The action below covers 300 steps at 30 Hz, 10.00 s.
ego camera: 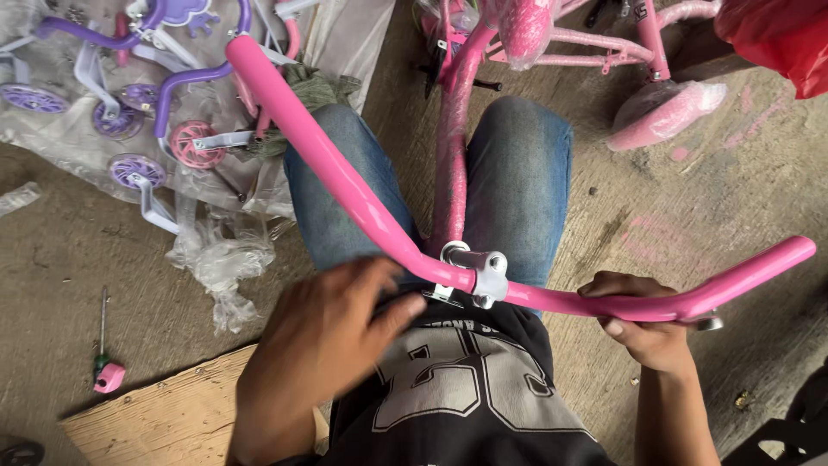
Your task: The person assembles a pink bicycle handlebar by inserting it into the stem, aligning the clamp, and tightening the bolts with a wrench. They then handle a purple handlebar and other bicycle parts on the floor.
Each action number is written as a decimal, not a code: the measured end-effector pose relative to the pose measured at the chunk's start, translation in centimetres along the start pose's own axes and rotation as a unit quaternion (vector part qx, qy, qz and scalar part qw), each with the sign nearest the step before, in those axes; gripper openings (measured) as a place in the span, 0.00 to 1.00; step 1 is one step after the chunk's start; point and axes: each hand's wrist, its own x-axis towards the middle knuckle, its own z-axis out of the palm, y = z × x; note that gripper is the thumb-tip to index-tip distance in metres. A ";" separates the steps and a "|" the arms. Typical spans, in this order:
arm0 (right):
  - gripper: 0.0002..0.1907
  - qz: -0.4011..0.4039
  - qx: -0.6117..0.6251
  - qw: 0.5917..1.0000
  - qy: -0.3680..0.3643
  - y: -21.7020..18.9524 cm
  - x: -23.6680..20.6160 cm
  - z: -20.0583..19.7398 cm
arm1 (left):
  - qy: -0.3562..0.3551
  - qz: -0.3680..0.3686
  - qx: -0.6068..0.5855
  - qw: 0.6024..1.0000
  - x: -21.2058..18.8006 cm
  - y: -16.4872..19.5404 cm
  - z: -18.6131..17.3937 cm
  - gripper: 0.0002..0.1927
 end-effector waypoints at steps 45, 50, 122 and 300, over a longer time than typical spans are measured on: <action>0.24 -0.116 0.010 0.953 -0.280 0.9 2.3 -3.2 | 0.235 0.319 -0.088 0.914 7.2 3.5 7.5 0.18; 0.20 0.018 0.130 0.990 0.058 4.2 2.9 -4.1 | 0.320 0.325 -0.136 0.879 -0.7 -3.3 7.2 0.16; 0.21 0.075 -0.165 0.981 -0.061 -1.4 4.2 5.7 | -0.324 -0.145 0.201 0.913 13.6 -17.6 28.1 0.21; 0.20 0.008 0.484 0.856 0.178 4.3 7.0 6.3 | 0.045 0.211 -0.329 0.919 7.8 -6.7 18.7 0.23</action>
